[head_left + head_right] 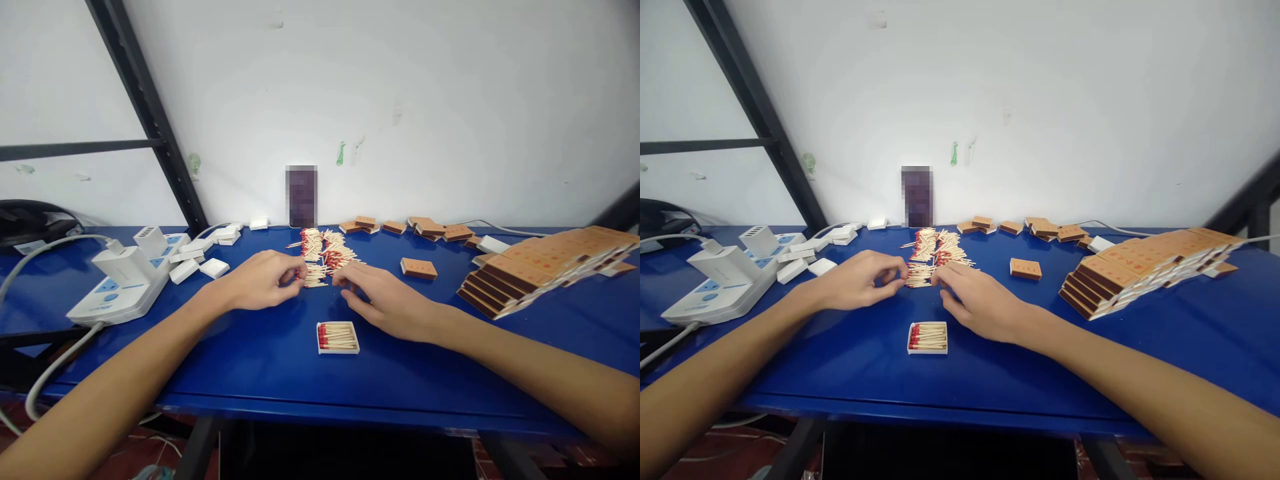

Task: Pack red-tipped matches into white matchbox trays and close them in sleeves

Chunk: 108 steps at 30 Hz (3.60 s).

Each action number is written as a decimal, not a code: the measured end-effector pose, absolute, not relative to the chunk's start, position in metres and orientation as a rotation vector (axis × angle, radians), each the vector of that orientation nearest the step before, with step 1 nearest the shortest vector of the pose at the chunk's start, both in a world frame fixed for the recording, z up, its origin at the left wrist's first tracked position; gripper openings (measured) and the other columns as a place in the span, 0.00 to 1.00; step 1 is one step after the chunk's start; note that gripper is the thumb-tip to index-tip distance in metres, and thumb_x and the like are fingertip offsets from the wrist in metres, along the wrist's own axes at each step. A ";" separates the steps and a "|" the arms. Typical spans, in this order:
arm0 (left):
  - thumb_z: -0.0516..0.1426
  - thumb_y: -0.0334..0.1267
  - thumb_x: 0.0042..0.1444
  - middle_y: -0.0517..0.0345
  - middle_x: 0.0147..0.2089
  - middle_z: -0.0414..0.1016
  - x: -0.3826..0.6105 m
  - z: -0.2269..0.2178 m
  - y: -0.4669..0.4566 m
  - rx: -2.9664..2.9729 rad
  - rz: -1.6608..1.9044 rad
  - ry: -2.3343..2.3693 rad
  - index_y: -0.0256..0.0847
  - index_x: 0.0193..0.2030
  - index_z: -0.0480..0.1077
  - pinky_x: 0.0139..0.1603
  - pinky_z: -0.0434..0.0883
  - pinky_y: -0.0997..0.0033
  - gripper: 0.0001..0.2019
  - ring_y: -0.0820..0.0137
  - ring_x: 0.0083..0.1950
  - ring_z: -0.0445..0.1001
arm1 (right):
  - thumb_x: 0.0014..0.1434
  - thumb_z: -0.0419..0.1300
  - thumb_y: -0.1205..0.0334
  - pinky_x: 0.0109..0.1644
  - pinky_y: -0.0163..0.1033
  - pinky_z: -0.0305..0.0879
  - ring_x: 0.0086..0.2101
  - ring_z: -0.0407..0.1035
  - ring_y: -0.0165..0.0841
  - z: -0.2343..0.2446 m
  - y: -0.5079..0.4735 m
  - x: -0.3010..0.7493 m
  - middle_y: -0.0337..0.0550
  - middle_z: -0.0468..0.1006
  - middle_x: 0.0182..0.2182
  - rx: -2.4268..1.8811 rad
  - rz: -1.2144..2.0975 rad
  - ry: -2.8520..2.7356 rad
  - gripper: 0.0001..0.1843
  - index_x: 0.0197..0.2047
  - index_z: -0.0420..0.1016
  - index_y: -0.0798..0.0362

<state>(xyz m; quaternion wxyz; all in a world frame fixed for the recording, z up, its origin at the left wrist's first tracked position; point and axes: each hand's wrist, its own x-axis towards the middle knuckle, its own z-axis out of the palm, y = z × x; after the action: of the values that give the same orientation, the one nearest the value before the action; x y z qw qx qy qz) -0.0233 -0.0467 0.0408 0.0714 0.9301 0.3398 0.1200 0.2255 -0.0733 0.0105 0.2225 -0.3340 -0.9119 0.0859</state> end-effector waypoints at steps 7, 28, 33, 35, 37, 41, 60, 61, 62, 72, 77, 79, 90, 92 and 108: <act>0.53 0.35 0.56 0.60 0.33 0.70 -0.035 0.028 -0.029 2.982 0.290 1.068 0.41 0.38 0.69 0.34 0.59 0.72 0.06 0.71 0.33 0.67 | 0.66 0.50 0.64 0.43 0.42 0.64 0.39 0.67 0.37 -0.001 -0.040 0.207 0.48 0.70 0.40 -0.963 0.076 -2.638 0.11 0.45 0.73 0.55; 0.53 0.35 0.59 0.58 0.36 0.71 -0.029 0.029 -0.032 2.913 0.230 1.021 0.40 0.37 0.72 0.36 0.60 0.72 0.07 0.71 0.35 0.68 | 0.66 0.49 0.66 0.29 0.38 0.55 0.28 0.69 0.35 0.031 -0.077 0.226 0.45 0.76 0.31 -1.263 0.048 -2.954 0.07 0.36 0.66 0.54; 0.53 0.34 0.58 0.61 0.33 0.70 -0.029 0.032 -0.035 2.822 0.176 0.961 0.39 0.37 0.71 0.34 0.60 0.73 0.06 0.73 0.31 0.66 | 0.68 0.48 0.64 0.30 0.38 0.56 0.29 0.69 0.35 0.030 -0.080 0.227 0.46 0.75 0.32 -1.211 0.065 -2.966 0.08 0.36 0.64 0.54; 0.53 0.34 0.58 0.62 0.31 0.68 -0.028 0.034 -0.037 2.795 0.129 0.972 0.40 0.36 0.70 0.32 0.59 0.73 0.05 0.74 0.30 0.64 | 0.68 0.48 0.63 0.30 0.38 0.56 0.28 0.68 0.34 0.030 -0.079 0.227 0.46 0.75 0.32 -1.201 0.064 -2.968 0.09 0.36 0.64 0.54; 0.54 0.34 0.56 0.62 0.30 0.68 -0.027 0.037 -0.042 2.783 0.070 0.997 0.40 0.36 0.69 0.32 0.58 0.73 0.04 0.73 0.30 0.64 | 0.67 0.48 0.64 0.29 0.38 0.55 0.27 0.67 0.34 0.029 -0.077 0.228 0.45 0.74 0.30 -1.191 0.079 -2.953 0.08 0.35 0.64 0.53; 0.55 0.35 0.54 0.63 0.29 0.68 -0.024 0.043 -0.049 2.761 -0.023 1.037 0.40 0.32 0.69 0.31 0.57 0.72 0.03 0.72 0.30 0.63 | 0.67 0.47 0.62 0.28 0.38 0.53 0.25 0.64 0.32 0.034 -0.079 0.231 0.42 0.72 0.27 -1.105 0.162 -2.908 0.09 0.34 0.62 0.52; 0.57 0.35 0.51 0.64 0.27 0.67 0.005 0.048 -0.079 2.565 0.105 0.780 0.38 0.32 0.70 0.29 0.59 0.74 0.04 0.75 0.27 0.64 | 0.66 0.46 0.60 0.26 0.37 0.47 0.21 0.55 0.29 0.058 -0.092 0.238 0.35 0.66 0.21 -1.085 0.224 -2.659 0.11 0.32 0.59 0.49; 0.57 0.36 0.51 0.63 0.27 0.67 0.006 0.047 -0.080 2.562 0.100 0.780 0.38 0.32 0.70 0.29 0.59 0.73 0.04 0.75 0.27 0.64 | 0.66 0.46 0.60 0.26 0.37 0.48 0.21 0.55 0.29 0.056 -0.091 0.238 0.35 0.66 0.21 -1.080 0.232 -2.663 0.10 0.32 0.60 0.49; 0.58 0.37 0.51 0.63 0.27 0.66 0.007 0.047 -0.080 2.557 0.108 0.780 0.38 0.32 0.71 0.29 0.59 0.73 0.05 0.75 0.26 0.63 | 0.66 0.46 0.60 0.26 0.37 0.48 0.21 0.55 0.29 0.054 -0.091 0.237 0.35 0.66 0.21 -1.066 0.250 -2.676 0.10 0.32 0.60 0.49; 0.52 0.34 0.54 0.62 0.27 0.65 -0.030 0.043 -0.039 2.848 0.335 1.076 0.38 0.33 0.68 0.30 0.56 0.72 0.04 0.74 0.27 0.60 | 0.65 0.51 0.61 0.32 0.36 0.55 0.28 0.64 0.32 0.029 -0.064 0.212 0.40 0.73 0.30 -1.006 0.330 -2.747 0.05 0.41 0.66 0.52; 0.53 0.39 0.58 0.58 0.33 0.69 -0.038 0.033 -0.027 2.928 0.259 1.083 0.39 0.38 0.69 0.34 0.58 0.72 0.07 0.71 0.32 0.65 | 0.66 0.50 0.61 0.34 0.37 0.55 0.32 0.65 0.34 0.013 -0.039 0.192 0.45 0.74 0.32 -0.989 0.188 -2.702 0.07 0.40 0.67 0.54; 0.53 0.42 0.60 0.58 0.35 0.70 -0.037 0.031 -0.027 2.933 0.245 1.075 0.39 0.39 0.69 0.35 0.59 0.72 0.09 0.70 0.33 0.66 | 0.66 0.50 0.62 0.34 0.36 0.55 0.31 0.65 0.33 0.010 -0.036 0.190 0.43 0.74 0.30 -0.971 0.209 -2.702 0.08 0.37 0.67 0.54; 0.53 0.38 0.60 0.59 0.35 0.70 -0.034 0.030 -0.028 2.905 0.221 1.038 0.40 0.39 0.69 0.34 0.59 0.73 0.06 0.71 0.32 0.66 | 0.66 0.49 0.63 0.32 0.35 0.53 0.29 0.64 0.31 0.009 -0.035 0.188 0.42 0.73 0.29 -1.021 0.228 -2.694 0.07 0.37 0.66 0.54; 0.53 0.37 0.60 0.60 0.34 0.70 -0.034 0.030 -0.027 2.910 0.211 1.035 0.40 0.39 0.69 0.34 0.59 0.73 0.06 0.71 0.32 0.66 | 0.66 0.49 0.63 0.32 0.35 0.53 0.29 0.65 0.31 0.009 -0.034 0.187 0.42 0.73 0.29 -1.034 0.235 -2.704 0.08 0.37 0.66 0.54; 0.55 0.36 0.52 0.65 0.23 0.66 -0.014 0.041 -0.053 2.695 -0.040 1.046 0.40 0.33 0.69 0.28 0.55 0.72 0.03 0.73 0.24 0.60 | 0.66 0.47 0.64 0.29 0.37 0.54 0.26 0.64 0.32 0.034 -0.059 0.189 0.46 0.75 0.29 -1.030 0.109 -3.053 0.10 0.37 0.68 0.57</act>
<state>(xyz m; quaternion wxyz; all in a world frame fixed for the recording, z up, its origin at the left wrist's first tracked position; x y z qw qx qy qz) -0.0145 -0.0530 0.0408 0.1251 0.9248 0.3589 -0.0136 0.1894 -0.0586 0.0338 -0.0412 -0.3194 -0.9461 0.0337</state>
